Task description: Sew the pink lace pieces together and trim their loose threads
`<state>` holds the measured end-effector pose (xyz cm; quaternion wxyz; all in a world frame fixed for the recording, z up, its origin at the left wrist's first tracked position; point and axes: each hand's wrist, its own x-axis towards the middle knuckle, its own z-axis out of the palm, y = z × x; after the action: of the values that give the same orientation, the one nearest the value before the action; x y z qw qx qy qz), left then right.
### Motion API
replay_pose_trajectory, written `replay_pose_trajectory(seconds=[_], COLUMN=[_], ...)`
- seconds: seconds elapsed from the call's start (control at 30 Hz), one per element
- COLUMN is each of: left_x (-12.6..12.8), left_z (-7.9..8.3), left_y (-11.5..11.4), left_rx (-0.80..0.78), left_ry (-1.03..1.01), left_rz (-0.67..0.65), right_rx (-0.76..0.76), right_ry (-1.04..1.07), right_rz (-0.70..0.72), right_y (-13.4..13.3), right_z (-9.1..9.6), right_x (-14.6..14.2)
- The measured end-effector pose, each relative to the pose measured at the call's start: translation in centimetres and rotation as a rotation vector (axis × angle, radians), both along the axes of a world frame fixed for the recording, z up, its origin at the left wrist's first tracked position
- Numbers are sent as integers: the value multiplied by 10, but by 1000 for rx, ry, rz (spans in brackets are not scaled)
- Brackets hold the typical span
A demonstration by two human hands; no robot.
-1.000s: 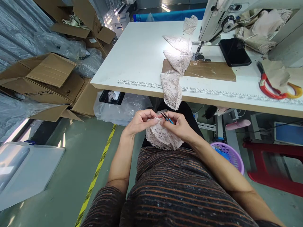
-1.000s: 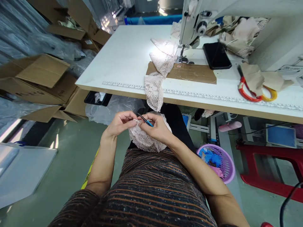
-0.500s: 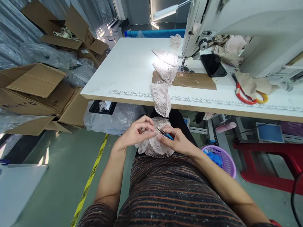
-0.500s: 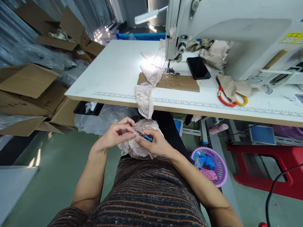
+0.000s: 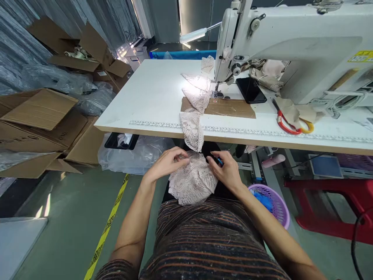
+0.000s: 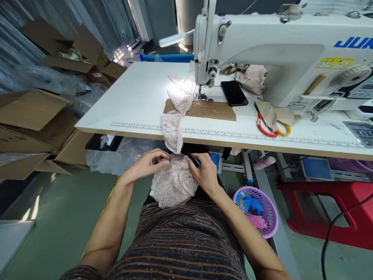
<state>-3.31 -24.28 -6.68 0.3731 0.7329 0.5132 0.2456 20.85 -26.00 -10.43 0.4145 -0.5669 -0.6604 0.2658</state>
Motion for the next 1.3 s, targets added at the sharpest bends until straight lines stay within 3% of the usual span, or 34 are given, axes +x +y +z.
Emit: replay_pose_trajectory(seconds=[0.1,0.27,0.53,0.8,0.9,1.03,1.17,1.3], left_x=[2,11,14,12,5,-6,-4,17], left_z=[3,-8,-34,-54,-54,-41,-33,-33], left_y=[2,6,-12,-60,-58,-42,-27,-19], left_rx=[53,-55,34,120,69,84,108,-191], left_ry=[-74,-256,-64,46,56,71,-147,-737], left_rz=[130,210,206,116,139,187,235,202], right_rx=[68,-29,66,-10,-64,-152,-182,-157], right_ry=[139,190,-94,270,414,604,729,646], right_rz=[72,146,-141,28,66,112,39,129], right_y=[22,33,15,18,23,34,34,9], right_z=[3,-2,-25,-24,-16,-6,3,13], right_x=[-11,-21,10,-4,-17,-33,-42,-43])
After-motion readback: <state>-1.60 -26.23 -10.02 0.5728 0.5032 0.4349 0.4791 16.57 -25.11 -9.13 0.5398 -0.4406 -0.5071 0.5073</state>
